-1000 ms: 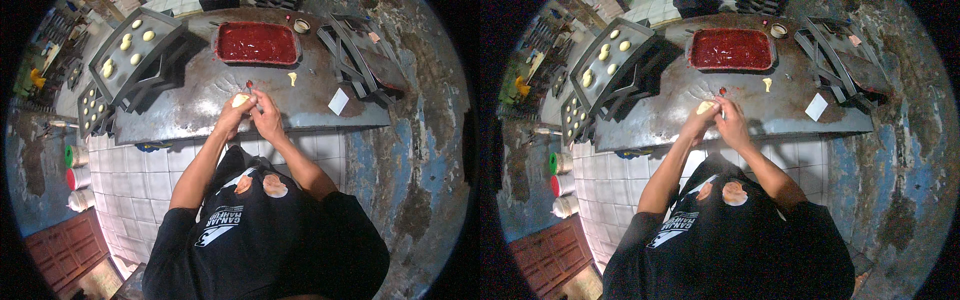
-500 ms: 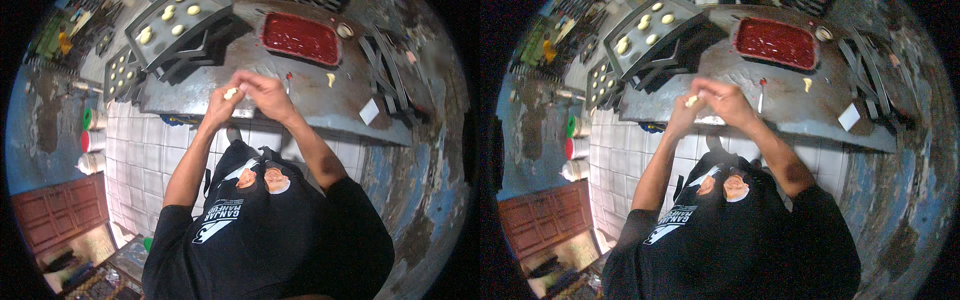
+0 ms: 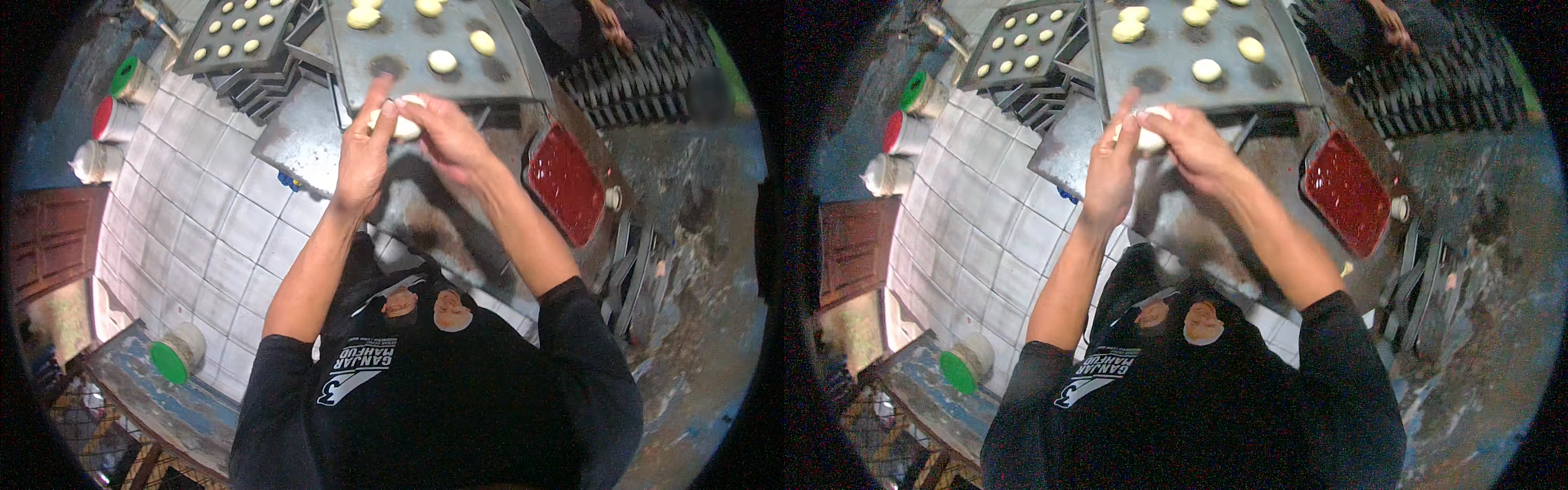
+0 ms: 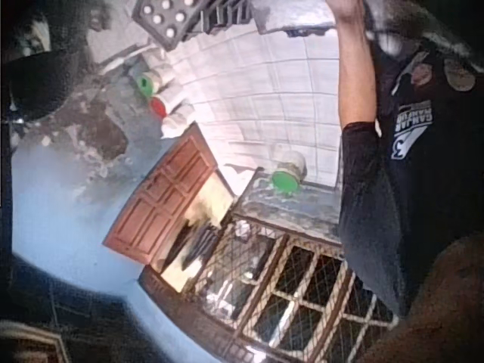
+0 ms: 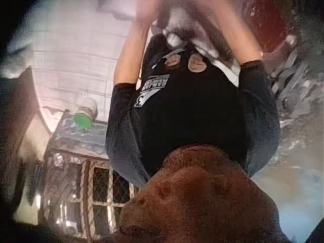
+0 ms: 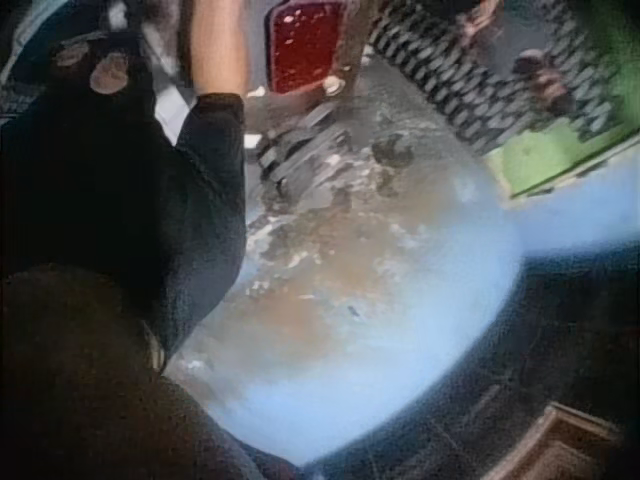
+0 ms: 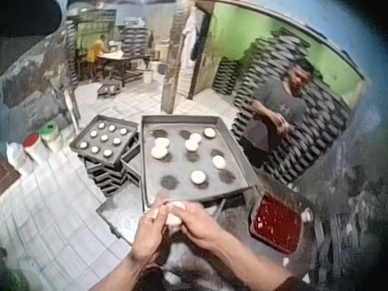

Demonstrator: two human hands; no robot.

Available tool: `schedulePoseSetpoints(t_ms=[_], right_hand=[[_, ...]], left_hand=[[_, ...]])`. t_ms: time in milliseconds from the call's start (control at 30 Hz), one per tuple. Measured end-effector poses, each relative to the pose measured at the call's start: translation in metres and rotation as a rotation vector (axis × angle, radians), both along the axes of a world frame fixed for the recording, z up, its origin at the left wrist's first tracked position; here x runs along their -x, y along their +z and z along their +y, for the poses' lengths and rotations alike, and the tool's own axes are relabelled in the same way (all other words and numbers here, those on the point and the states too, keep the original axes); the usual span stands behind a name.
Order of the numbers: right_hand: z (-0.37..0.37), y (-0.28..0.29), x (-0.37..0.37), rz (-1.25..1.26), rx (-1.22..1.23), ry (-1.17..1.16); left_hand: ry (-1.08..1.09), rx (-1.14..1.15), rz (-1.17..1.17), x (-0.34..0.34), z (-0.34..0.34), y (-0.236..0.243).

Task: The person prepares dough buns by scooping red jam with a spoon onto small portions of dough, folding the dough over the filling, rolling it into a round shape, and placing the buns onto metal trays.

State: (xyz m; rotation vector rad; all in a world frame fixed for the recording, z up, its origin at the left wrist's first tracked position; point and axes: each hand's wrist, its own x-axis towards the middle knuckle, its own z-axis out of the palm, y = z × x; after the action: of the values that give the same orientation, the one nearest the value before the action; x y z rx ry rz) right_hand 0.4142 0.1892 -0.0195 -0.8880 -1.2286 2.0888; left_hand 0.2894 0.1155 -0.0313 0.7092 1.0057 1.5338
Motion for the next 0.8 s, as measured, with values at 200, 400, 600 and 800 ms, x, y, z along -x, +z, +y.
schedulePoseSetpoints(t_ms=[200,400,600,800], right_hand=[[0.156,-0.058,0.045,-0.832,-1.409,0.224],[0.168,-0.078,0.068,-0.751,-1.683,0.634],[0.212,-0.027,0.087,-0.491,-0.594,0.279],[0.246,-0.083,0.119,-0.915,-0.882,-0.314]], left_hand=[[0.287,0.034,0.349,0.107,0.016,-0.036],[0.34,0.156,0.296,0.154,-0.002,-0.05],[0.373,0.058,0.323,0.163,0.01,-0.043],[0.327,-0.027,0.499,0.122,0.039,-0.004]])
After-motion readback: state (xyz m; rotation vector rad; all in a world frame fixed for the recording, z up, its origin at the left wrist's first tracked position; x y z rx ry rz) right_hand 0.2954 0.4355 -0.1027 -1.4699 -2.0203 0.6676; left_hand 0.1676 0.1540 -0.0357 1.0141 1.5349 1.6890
